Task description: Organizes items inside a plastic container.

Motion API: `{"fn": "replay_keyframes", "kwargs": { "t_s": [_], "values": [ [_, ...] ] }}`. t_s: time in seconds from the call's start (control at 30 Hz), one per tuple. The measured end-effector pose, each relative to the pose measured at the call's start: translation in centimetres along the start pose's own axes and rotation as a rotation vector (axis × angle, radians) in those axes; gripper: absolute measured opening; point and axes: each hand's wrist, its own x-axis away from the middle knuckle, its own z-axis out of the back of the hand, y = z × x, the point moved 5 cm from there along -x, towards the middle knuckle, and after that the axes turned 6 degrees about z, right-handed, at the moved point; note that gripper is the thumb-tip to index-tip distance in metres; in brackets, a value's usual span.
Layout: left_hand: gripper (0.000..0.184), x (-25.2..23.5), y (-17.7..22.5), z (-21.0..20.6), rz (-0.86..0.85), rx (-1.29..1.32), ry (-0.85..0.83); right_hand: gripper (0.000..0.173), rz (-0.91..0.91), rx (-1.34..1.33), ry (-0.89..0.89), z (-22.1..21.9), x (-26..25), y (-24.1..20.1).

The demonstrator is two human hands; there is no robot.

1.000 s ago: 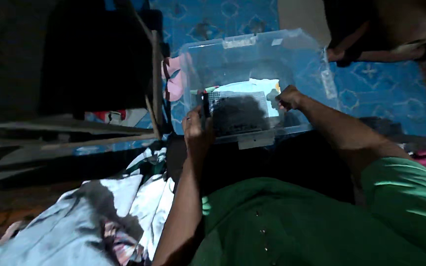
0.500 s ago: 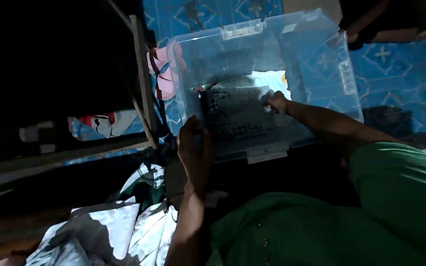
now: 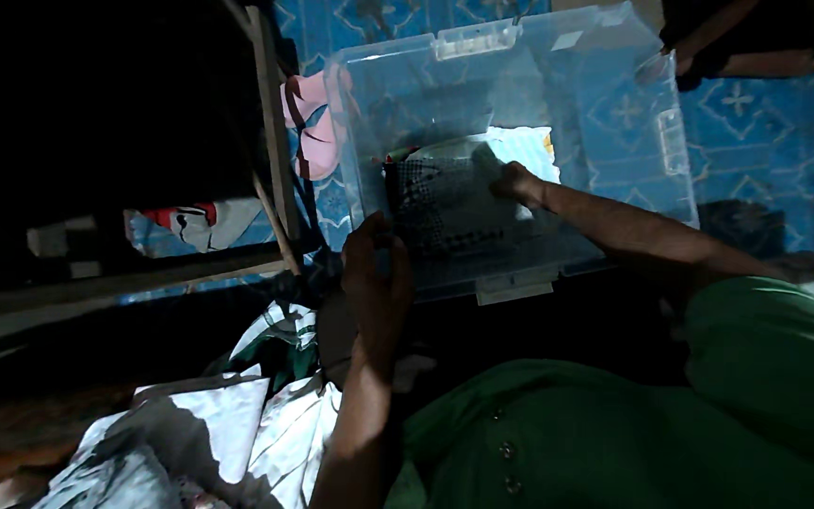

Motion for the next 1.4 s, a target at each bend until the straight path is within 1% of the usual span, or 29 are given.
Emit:
{"fn": "replay_keyframes", "kwargs": {
  "t_s": [0.07,0.13,0.17,0.23,0.3,0.37,0.43,0.47,0.57,0.67,0.73,0.8,0.9,0.93,0.97,1.07,1.1,1.13,1.17,1.23,1.33,1.4],
  "values": [
    [0.04,0.1,0.0,0.0,-0.048,0.001,0.016,0.026,0.154,-0.076,-0.029,0.7,2.3,-4.6],
    [0.04,0.3,0.0,0.2,-0.072,0.004,0.03,0.031,0.331,-0.201,-0.075,1.9,4.7,-8.2],
    [0.041,0.4,0.0,0.3,-0.086,0.004,0.042,0.031,0.4,-0.256,-0.088,2.6,5.8,-9.5],
    [0.041,0.4,0.1,0.7,-0.146,0.003,0.083,0.028,0.415,-0.337,-0.074,4.3,7.6,-11.5],
    [0.04,0.6,0.1,0.9,-0.197,0.005,0.119,0.028,0.417,-0.304,-0.041,5.6,9.2,-13.0],
    [0.042,0.7,0.4,0.9,-0.223,0.016,0.137,0.029,0.448,-0.242,-0.056,5.8,10.7,-14.7],
    [0.047,0.6,0.6,0.9,-0.236,0.055,0.131,0.026,0.5,-0.203,-0.105,4.9,11.7,-16.3],
    [0.05,0.6,0.7,0.9,-0.233,0.066,0.13,0.024,0.52,-0.192,-0.129,4.2,11.9,-17.0],
    [0.052,0.5,0.3,1.1,-0.149,0.11,0.133,0.023,0.522,-0.149,-0.155,2.4,12.6,-18.9],
    [0.052,0.5,0.1,1.3,-0.119,0.137,0.125,0.033,0.534,-0.229,-0.158,2.5,13.7,-19.3],
    [0.052,0.4,0.1,1.2,-0.116,0.148,0.117,0.036,0.578,-0.267,-0.12,4.0,13.9,-18.4],
    [0.051,0.2,0.1,1.1,-0.126,0.151,0.11,0.04,0.605,-0.283,-0.053,6.2,13.6,-16.4],
    [0.047,0.2,0.1,0.9,-0.119,0.126,0.087,0.042,0.569,-0.336,0.035,9.5,11.9,-11.1],
    [0.045,0.2,0.2,0.8,-0.111,0.117,0.078,0.042,0.521,-0.308,0.057,10.4,10.9,-8.7],
    [0.043,0.2,0.3,0.7,-0.106,0.112,0.076,0.045,0.433,-0.247,0.074,11.2,9.9,-6.2],
    [0.042,0.3,0.5,0.6,-0.105,0.103,0.085,0.07,0.058,0.011,0.138,12.6,8.3,0.9],
    [0.042,0.2,0.5,0.6,-0.097,0.099,0.088,0.073,-0.036,0.061,0.157,12.8,7.9,2.8],
    [0.043,0.2,0.4,0.7,-0.087,0.094,0.088,0.073,-0.094,0.07,0.175,13.0,8.0,4.0],
    [0.044,0.2,0.3,0.7,-0.077,0.089,0.086,0.068,-0.119,0.083,0.186,13.1,7.9,4.7],
    [0.045,0.1,0.1,0.6,-0.059,0.087,0.086,0.056,-0.086,0.093,0.2,13.2,7.8,4.9],
    [0.044,0.5,0.7,0.5,0.025,0.081,0.082,0.045,0.056,0.04,0.213,12.9,8.3,3.3],
    [0.041,0.8,1.0,0.4,0.068,0.078,0.102,0.04,0.154,0.033,0.161,11.6,9.3,1.5]
  ]
}}
